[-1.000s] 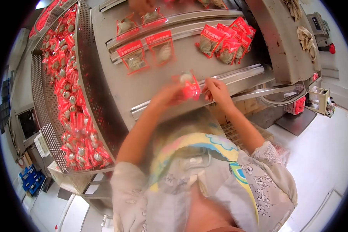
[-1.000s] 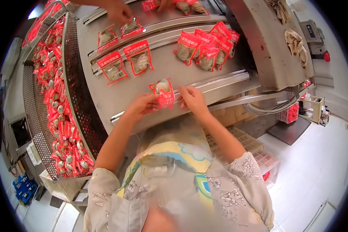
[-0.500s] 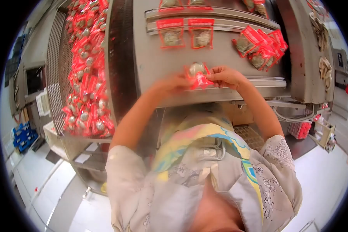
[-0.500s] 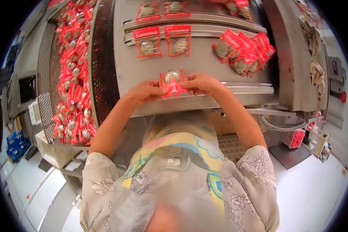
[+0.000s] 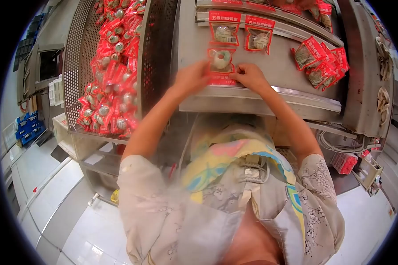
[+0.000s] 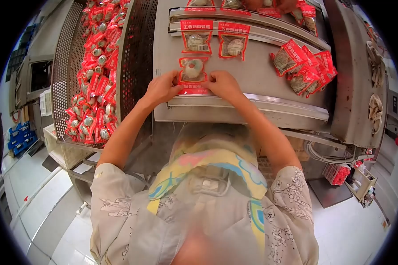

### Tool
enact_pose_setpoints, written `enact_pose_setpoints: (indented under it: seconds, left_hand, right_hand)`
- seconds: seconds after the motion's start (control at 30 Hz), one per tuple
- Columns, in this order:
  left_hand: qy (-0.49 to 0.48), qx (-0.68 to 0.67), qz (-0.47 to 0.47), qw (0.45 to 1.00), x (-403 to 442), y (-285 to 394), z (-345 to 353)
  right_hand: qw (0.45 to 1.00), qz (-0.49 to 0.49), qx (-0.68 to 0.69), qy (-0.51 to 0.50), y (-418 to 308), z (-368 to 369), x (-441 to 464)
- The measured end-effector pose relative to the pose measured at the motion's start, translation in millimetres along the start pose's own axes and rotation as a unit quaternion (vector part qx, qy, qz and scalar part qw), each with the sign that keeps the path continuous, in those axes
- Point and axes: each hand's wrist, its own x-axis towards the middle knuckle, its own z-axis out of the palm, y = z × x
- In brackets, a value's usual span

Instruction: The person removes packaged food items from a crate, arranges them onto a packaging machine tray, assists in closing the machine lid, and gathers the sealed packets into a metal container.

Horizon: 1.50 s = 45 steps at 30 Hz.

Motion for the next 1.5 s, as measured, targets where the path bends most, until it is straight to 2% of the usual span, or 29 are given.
enact_pose_setpoints:
  seconds: [0.03,0.13,0.2,0.23,0.33,0.43,0.53,0.63,0.73,0.77,0.83,0.9,0.93,0.97,1.03,1.07,1.13,1.2,1.23,1.27,1.3,1.37,1.47,1.5]
  left_hand:
    - [-0.013,-0.045,-0.004,0.999,3,-3,0]
    - [-0.063,-0.195,-0.022,0.979,13,-21,4]
    - [-0.106,-0.317,-0.044,0.941,18,-34,9]
    - [-0.105,-0.321,-0.019,0.941,19,-38,12]
    - [-0.063,-0.230,-0.018,0.971,17,-37,15]
    - [-0.030,-0.172,-0.056,0.983,6,-10,2]
    - [0.027,-0.142,-0.062,0.988,-4,-4,6]
    - [0.235,-0.029,0.108,0.965,-29,17,9]
    - [0.234,0.038,0.287,0.928,-42,38,16]
    - [0.245,0.030,0.301,0.921,-41,45,23]
    - [0.231,0.035,0.297,0.926,-41,41,34]
    - [0.226,0.009,0.295,0.929,-44,45,37]
    - [0.223,0.018,0.284,0.932,-48,46,38]
    - [0.221,0.027,0.274,0.936,-51,45,40]
    - [0.222,0.024,0.256,0.940,-55,53,42]
    - [0.225,0.013,0.249,0.942,-57,59,42]
    - [0.233,-0.035,0.242,0.941,-50,69,44]
    - [0.238,-0.114,0.234,0.936,-40,77,65]
    - [0.184,-0.166,0.179,0.952,-31,86,74]
    - [0.152,-0.254,0.131,0.946,-15,90,93]
    - [0.117,-0.339,0.081,0.930,2,97,108]
    - [-0.038,-0.489,-0.116,0.863,21,138,96]
    - [-0.132,-0.550,-0.180,0.805,58,142,108]
    - [-0.152,-0.499,-0.159,0.838,65,143,110]
  right_hand:
    - [1.000,-0.007,-0.026,-0.012,-2,-4,0]
    - [0.991,0.012,-0.012,-0.132,1,-13,5]
    - [0.989,0.030,-0.016,-0.143,-4,-16,4]
    - [0.988,0.039,-0.019,-0.149,-7,-16,4]
    - [0.991,0.034,0.090,-0.089,-2,-9,4]
    - [0.996,0.008,-0.017,-0.088,-8,-10,-2]
    - [0.998,0.002,0.010,-0.058,-15,-24,-10]
    - [0.979,-0.067,-0.020,0.194,-5,-66,-25]
    - [0.913,-0.089,-0.109,0.382,-6,-145,-38]
    - [0.875,-0.108,-0.202,0.427,3,-164,-38]
    - [0.763,-0.143,-0.380,0.503,15,-198,-36]
    - [0.774,-0.098,-0.465,0.419,24,-212,-38]
    - [0.774,-0.071,-0.506,0.375,31,-219,-41]
    - [0.784,-0.117,-0.499,0.351,39,-223,-41]
    - [0.761,-0.210,-0.481,0.381,36,-214,-45]
    - [0.779,-0.228,-0.429,0.396,32,-205,-47]
    - [0.850,-0.239,-0.295,0.366,30,-185,-56]
    - [0.864,-0.242,-0.270,0.348,23,-161,-74]
    - [0.873,-0.234,-0.260,0.338,21,-149,-81]
    - [0.870,-0.251,-0.268,0.329,21,-140,-87]
    - [0.867,-0.267,-0.274,0.320,23,-130,-92]
    - [0.867,-0.283,-0.270,0.308,25,-117,-102]
    - [0.885,-0.279,-0.237,0.287,33,-103,-116]
    - [0.895,-0.275,-0.222,0.271,39,-101,-119]
